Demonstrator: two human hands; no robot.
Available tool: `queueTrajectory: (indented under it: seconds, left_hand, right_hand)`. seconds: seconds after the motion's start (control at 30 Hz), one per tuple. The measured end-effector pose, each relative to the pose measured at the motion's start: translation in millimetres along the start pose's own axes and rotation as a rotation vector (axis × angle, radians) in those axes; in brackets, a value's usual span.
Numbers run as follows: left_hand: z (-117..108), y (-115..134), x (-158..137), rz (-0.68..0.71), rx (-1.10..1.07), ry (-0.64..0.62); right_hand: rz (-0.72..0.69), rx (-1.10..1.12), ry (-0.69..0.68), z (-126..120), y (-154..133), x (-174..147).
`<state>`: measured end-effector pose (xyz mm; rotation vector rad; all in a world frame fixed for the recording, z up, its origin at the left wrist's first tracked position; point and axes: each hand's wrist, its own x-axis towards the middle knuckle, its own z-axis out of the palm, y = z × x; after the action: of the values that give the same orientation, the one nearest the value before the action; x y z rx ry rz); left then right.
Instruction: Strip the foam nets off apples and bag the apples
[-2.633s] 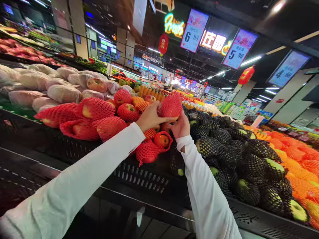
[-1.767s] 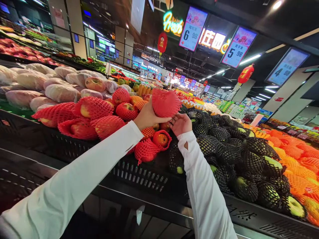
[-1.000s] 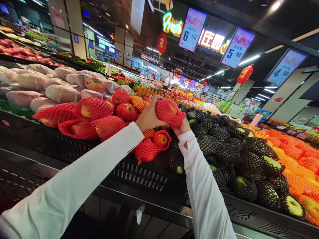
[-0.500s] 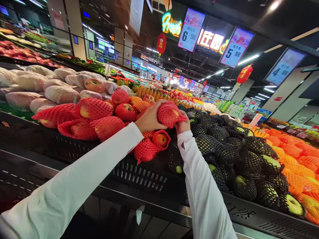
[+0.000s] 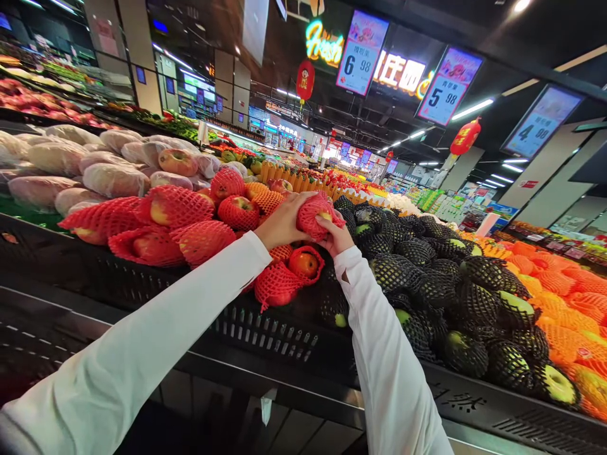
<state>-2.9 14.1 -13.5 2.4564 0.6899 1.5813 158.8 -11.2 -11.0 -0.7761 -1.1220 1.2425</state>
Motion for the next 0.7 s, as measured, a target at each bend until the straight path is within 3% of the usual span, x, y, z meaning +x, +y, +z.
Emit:
queueTrajectory:
  seconds: [0.17,0.37,0.6,0.7]
  left_hand:
    - [-1.2,4.4,0.8,-0.009,-0.111,0.004]
    - [-4.5,12.3,4.0,-0.119,-0.264,0.067]
    - [-4.3,3.2,6.3,-0.202,-0.125,0.18]
    - [-2.5,-1.9,5.2,-0.236,-0.071,0.168]
  right_hand:
    - [-0.124,0.128,0.082,-5.8,6.4,6.1]
    - [-0.231,0.211,0.182,-7.9,7.2,10.6]
    - [-0.209,0.129,0.17,-2.5,5.6,5.1]
    - [-0.189,0.067,0.205,-1.8,3.8,3.4]
